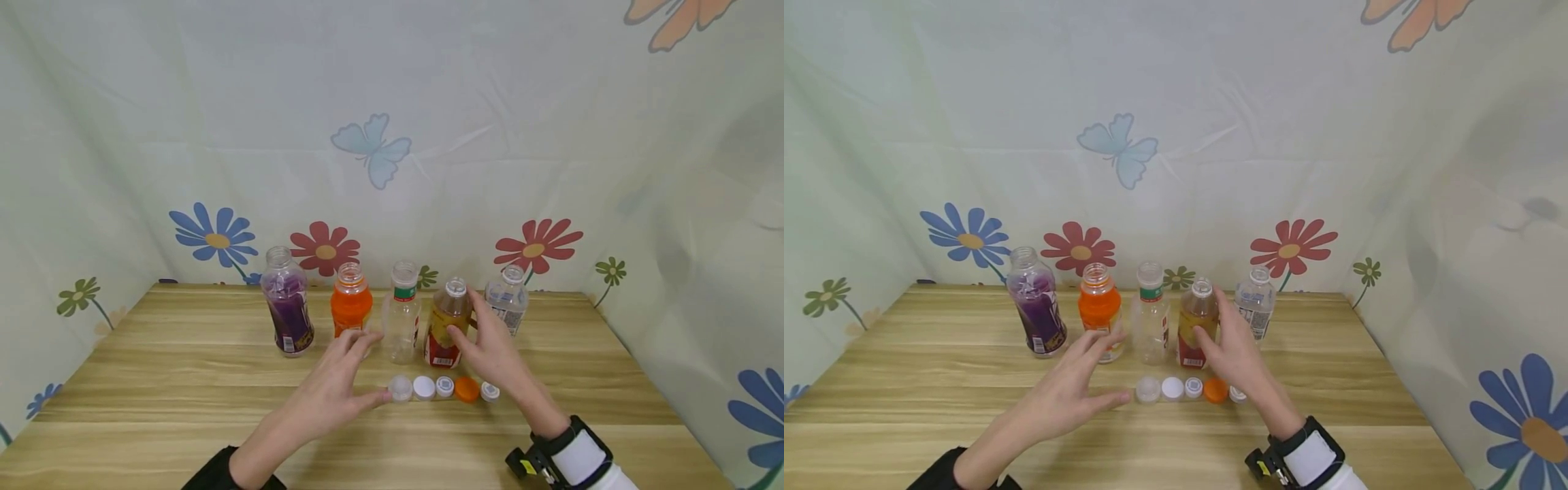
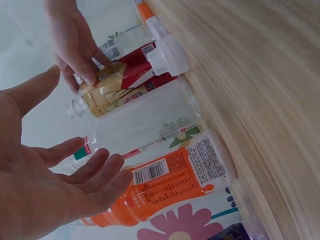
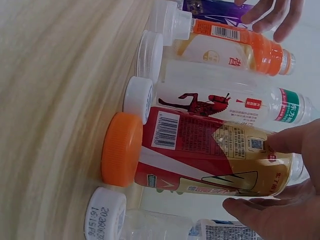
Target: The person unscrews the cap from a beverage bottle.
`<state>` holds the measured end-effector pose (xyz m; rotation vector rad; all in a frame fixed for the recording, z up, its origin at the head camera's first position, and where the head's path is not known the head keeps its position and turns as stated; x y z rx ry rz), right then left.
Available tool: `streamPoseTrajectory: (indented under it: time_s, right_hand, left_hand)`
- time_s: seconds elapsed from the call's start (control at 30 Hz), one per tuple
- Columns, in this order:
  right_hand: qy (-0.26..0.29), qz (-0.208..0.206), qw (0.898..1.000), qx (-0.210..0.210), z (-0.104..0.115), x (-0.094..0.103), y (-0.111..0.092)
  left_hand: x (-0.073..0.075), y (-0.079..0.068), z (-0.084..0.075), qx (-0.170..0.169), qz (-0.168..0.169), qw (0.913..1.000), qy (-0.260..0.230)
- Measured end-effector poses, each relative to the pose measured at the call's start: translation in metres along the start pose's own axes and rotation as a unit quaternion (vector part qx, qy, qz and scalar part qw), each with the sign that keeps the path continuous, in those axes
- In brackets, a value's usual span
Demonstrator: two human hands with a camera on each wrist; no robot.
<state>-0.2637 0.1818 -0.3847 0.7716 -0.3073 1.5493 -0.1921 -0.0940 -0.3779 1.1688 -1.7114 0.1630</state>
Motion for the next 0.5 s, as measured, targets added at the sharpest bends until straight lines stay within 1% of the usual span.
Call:
streamPoseTrajectory:
  time_s: [0.23, 0.5]
  right_hand:
    - [-0.006, -0.01, 1.0, 0.002, 0.005, 0.005, -0.002]
    - [-0.086, -0.031, 0.996, 0.018, 0.019, 0.012, -0.009]
  left_hand:
    - [0.0, 0.0, 0.0, 0.0, -0.001, 1.0, 0.003]
    - [0.002, -0.001, 0.001, 0.003, -0.01, 0.9999, 0.0]
Point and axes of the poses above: each hand's wrist, its own y-axis towards the middle knuckle, its own x-axis out of the back of the hand, z = x × y, the point moved 1 cm from there along y, towards the middle knuckle, and after that the axes turned 11 degrees about -x, right-handed, at the moved point
